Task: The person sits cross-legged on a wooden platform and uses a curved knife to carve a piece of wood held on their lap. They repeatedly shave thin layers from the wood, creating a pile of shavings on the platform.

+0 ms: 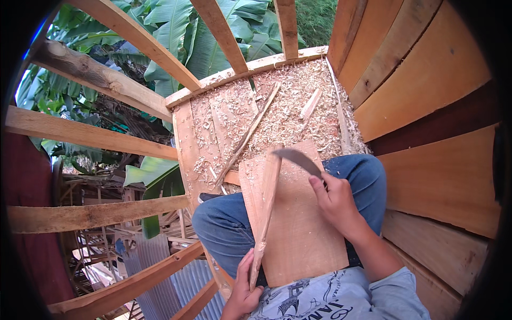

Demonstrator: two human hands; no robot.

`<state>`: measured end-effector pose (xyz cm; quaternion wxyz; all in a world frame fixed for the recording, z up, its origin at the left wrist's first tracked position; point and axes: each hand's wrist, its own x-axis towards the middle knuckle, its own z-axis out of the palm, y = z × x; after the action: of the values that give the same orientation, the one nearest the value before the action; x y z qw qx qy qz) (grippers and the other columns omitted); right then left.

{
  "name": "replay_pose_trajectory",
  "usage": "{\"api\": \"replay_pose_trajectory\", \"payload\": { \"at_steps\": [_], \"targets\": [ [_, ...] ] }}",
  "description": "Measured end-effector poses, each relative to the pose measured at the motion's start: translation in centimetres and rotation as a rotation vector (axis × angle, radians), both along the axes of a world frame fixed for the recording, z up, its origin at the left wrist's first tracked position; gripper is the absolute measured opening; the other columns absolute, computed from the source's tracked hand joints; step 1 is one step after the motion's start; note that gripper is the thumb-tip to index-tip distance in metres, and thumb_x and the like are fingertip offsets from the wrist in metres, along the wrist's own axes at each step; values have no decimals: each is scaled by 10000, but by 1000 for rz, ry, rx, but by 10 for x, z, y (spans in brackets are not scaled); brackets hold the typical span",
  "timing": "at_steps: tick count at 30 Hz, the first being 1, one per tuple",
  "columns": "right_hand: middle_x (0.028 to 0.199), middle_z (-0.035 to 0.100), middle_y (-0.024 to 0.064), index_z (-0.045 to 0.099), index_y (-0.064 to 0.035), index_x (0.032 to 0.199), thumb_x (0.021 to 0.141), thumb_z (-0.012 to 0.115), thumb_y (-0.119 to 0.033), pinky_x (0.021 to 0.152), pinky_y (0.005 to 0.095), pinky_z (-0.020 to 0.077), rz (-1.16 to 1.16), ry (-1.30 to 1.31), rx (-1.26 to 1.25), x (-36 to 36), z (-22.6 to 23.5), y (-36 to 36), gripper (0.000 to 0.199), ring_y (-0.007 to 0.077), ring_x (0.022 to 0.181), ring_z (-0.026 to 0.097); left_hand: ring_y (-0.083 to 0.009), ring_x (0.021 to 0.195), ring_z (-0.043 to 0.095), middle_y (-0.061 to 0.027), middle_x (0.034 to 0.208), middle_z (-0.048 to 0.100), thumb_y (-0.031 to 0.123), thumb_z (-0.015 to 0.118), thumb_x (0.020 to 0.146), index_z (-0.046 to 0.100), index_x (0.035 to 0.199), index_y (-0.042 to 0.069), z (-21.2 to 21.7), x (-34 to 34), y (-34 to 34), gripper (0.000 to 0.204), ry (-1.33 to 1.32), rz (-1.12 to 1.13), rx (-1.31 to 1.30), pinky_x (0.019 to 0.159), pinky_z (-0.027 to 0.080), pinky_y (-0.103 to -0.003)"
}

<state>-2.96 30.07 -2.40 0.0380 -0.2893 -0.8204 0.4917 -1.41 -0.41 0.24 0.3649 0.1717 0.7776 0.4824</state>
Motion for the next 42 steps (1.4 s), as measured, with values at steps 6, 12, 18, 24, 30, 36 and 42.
{"api": "replay_pose_trajectory", "payload": {
  "at_steps": [6, 12, 18, 24, 30, 36, 42],
  "targets": [
    [664, 630, 160, 588, -28, 846, 877, 663, -330, 526, 432, 493, 397, 167, 102, 27, 16, -34, 312, 354, 577, 631, -319, 1422, 247, -199, 1485, 288, 11, 559, 605, 272, 1445, -15, -1, -2, 0, 888, 4, -2, 37, 1170, 162, -408],
    [746, 620, 88, 572, -55, 969, 824, 705, -198, 524, 372, 505, 474, 306, 133, 33, 6, -28, 244, 275, 605, 636, -354, 1424, 249, -238, 1492, 282, 8, 540, 627, 289, 1430, -33, -1, -4, -3, 842, -2, -6, 50, 1167, 166, -422],
    [752, 588, 65, 598, -68, 1019, 819, 716, -214, 502, 337, 489, 515, 277, 365, 32, 4, -12, 274, 235, 608, 622, -379, 1432, 236, -259, 1496, 275, -8, 519, 638, 301, 1420, -51, 3, -5, 2, 813, 14, 1, 74, 1166, 169, -439],
    [699, 556, 70, 605, -72, 1006, 805, 723, -195, 479, 350, 474, 626, 312, 461, 35, 8, -25, 264, 241, 566, 597, -388, 1438, 222, -258, 1498, 274, -6, 522, 644, 300, 1420, -56, -1, -4, -1, 808, 24, -11, 70, 1169, 168, -443],
    [693, 561, 83, 609, -57, 1029, 799, 723, -166, 499, 359, 488, 524, 284, 376, 34, 2, -26, 279, 254, 569, 604, -366, 1439, 214, -258, 1502, 250, 28, 547, 622, 279, 1429, -30, -2, -6, -2, 852, 19, -39, 70, 1171, 155, -447],
    [689, 575, 93, 592, -53, 1067, 823, 706, -178, 485, 369, 485, 462, 264, 406, 21, 0, -17, 297, 268, 577, 615, -380, 1427, 240, -261, 1498, 260, 15, 547, 636, 280, 1426, -29, 1, -7, 3, 836, 53, -35, 48, 1168, 167, -447],
    [714, 591, 97, 593, -54, 1059, 831, 696, -180, 486, 365, 483, 418, 268, 426, 24, -1, -19, 280, 270, 574, 609, -383, 1427, 237, -263, 1498, 260, 4, 541, 641, 276, 1429, -26, 0, -6, 0, 832, 68, -48, 67, 1167, 167, -447]
  ]
}}
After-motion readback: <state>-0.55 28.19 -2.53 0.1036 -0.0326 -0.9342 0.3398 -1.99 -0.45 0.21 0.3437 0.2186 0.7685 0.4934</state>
